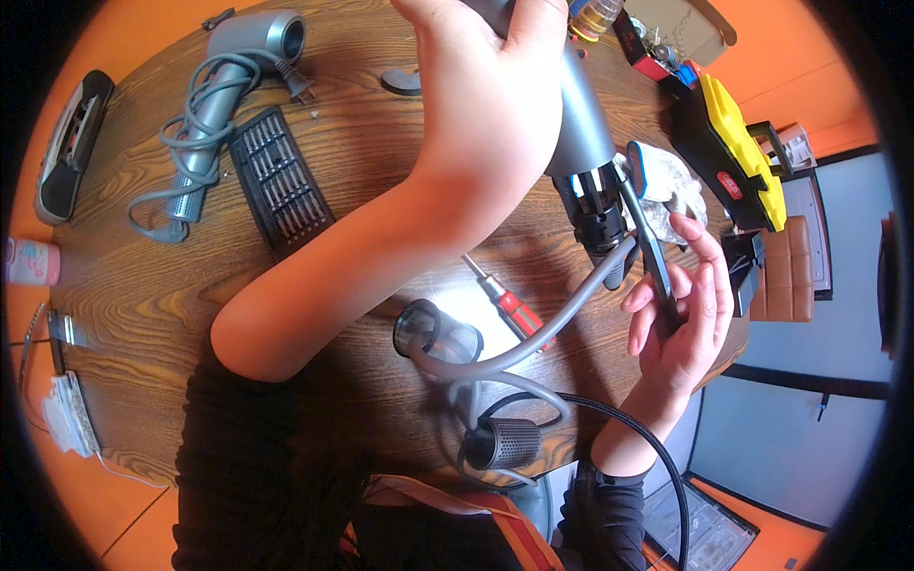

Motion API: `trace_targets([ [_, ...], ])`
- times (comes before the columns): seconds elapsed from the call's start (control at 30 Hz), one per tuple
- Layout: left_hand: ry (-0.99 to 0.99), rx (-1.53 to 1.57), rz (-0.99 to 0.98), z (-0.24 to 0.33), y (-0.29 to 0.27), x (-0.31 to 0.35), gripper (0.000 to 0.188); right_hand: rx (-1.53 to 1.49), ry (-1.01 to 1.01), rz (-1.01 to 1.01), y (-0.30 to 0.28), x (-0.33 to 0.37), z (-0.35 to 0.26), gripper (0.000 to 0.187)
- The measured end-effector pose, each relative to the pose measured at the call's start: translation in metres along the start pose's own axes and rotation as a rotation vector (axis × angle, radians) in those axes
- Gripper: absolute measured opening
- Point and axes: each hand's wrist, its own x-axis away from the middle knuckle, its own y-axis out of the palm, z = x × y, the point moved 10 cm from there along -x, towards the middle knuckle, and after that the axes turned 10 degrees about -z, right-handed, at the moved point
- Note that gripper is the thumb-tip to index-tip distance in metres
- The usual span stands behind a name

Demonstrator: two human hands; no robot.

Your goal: The person uses a screwdriver to remove screws from the base and handle of a hairdryer. They detach the lower housing and set it aside on the table.

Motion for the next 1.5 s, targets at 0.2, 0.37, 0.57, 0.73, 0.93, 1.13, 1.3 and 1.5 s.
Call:
trace_targets([
  [0.2,-0.075,-0.025,0.025,-0.007,-0.002,-0.002,0.032,-0.011,0.164,-0.148,0.011,0.004,0.011,0.030],
  [0.37,-0.105,0.002,0.037,-0.010,-0.005,-0.001,0.032,1.034,-0.525,-0.086,0.032,0.012,-0.051,0.033],
  [0.57,-0.015,0.028,0.014,-0.002,-0.001,-0.003,0.027,0.500,-0.113,0.069,-0.001,0.009,-0.024,0.027],
  [0.73,-0.075,0.177,0.008,-0.007,0.008,0.007,0.024,0.375,0.004,0.034,-0.004,0.014,-0.016,0.019],
  [0.93,-0.053,0.295,-0.002,-0.008,0.006,0.003,0.022,0.718,-0.504,-0.076,0.013,0.017,-0.059,0.023],
  [1.13,-0.063,0.285,-0.007,-0.008,0.008,0.005,0.021,0.273,-0.090,0.077,-0.011,0.015,-0.023,0.024],
  [1.3,-0.063,0.230,0.054,-0.009,0.007,0.008,0.022,0.583,-0.261,0.020,0.000,0.015,-0.042,0.017],
  [1.5,-0.043,0.210,0.096,-0.008,0.003,0.007,0.023,0.823,-0.369,0.028,0.008,0.016,-0.053,0.024],
])
